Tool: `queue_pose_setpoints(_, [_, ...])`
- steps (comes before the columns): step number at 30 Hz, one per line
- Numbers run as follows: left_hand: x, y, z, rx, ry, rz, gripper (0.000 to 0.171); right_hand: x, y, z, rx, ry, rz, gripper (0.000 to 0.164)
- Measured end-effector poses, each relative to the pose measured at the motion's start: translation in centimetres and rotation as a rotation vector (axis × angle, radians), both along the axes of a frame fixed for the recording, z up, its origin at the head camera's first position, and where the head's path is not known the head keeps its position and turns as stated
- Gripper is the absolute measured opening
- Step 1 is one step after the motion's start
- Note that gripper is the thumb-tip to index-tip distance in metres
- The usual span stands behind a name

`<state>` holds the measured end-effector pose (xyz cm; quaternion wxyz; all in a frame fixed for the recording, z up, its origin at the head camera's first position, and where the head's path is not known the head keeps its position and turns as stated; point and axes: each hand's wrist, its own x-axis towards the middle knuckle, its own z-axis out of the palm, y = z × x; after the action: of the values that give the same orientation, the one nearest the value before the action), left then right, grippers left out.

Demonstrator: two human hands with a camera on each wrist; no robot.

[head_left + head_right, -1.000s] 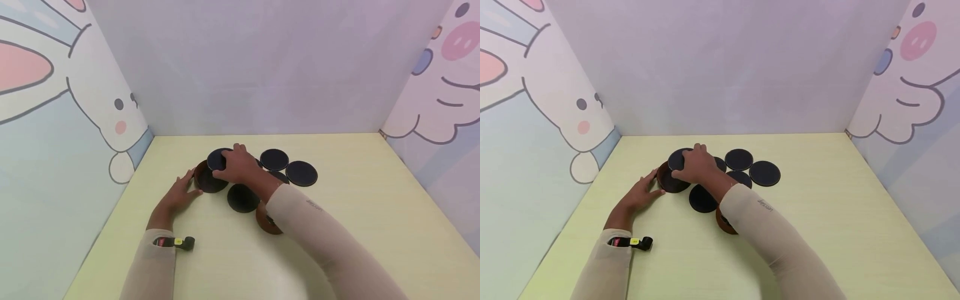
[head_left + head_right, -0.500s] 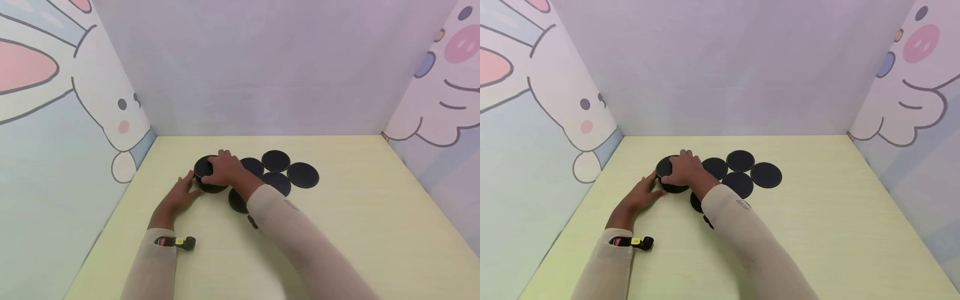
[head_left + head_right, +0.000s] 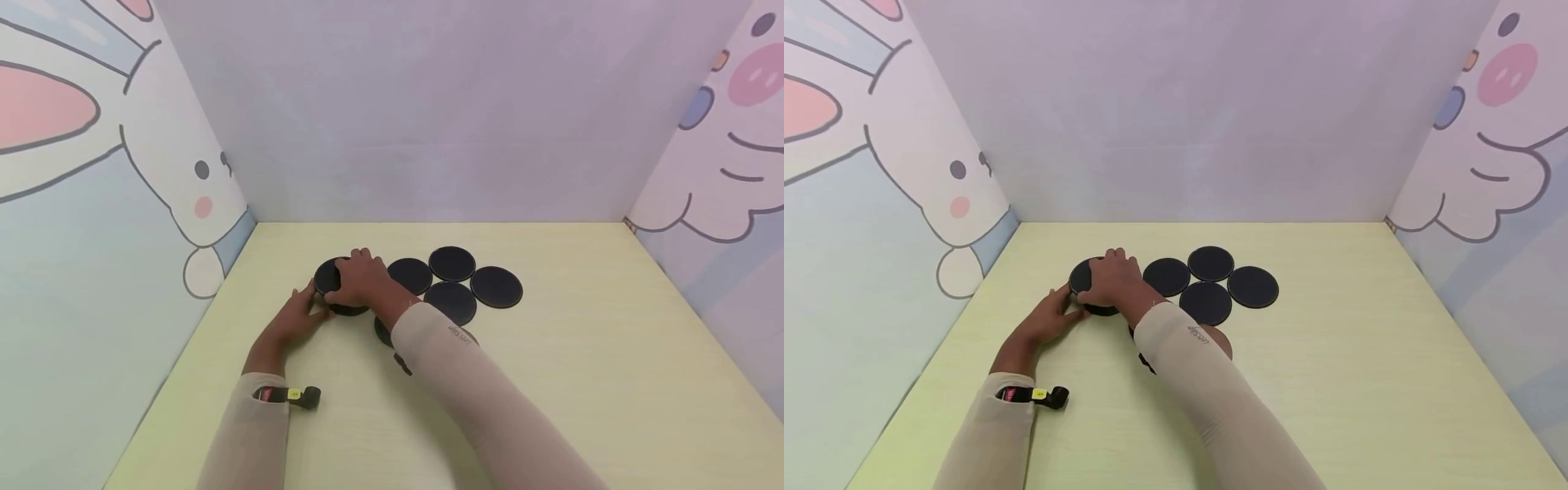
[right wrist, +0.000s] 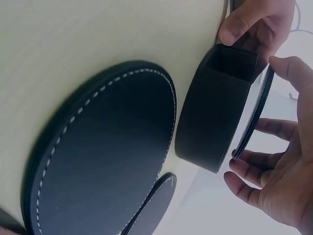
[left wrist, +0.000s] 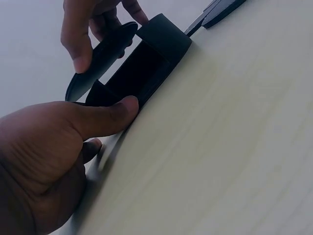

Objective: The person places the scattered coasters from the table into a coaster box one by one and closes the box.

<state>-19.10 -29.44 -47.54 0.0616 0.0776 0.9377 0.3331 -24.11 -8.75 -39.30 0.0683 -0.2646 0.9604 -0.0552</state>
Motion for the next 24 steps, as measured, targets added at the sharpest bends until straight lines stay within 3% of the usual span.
queue_pose_setpoints(13, [0.30,0.04,0.02,0.006,-0.086,0.050,0.096,-0.27,0.58,0.24,0.050,0.010,0.031,0.078])
queue_pose_setpoints(24, [0.19,-0.03,0.09,-0.009,-0.080,0.059,0.091,-0.28,0.95,0.10,0.058,-0.003,0.027,0.079])
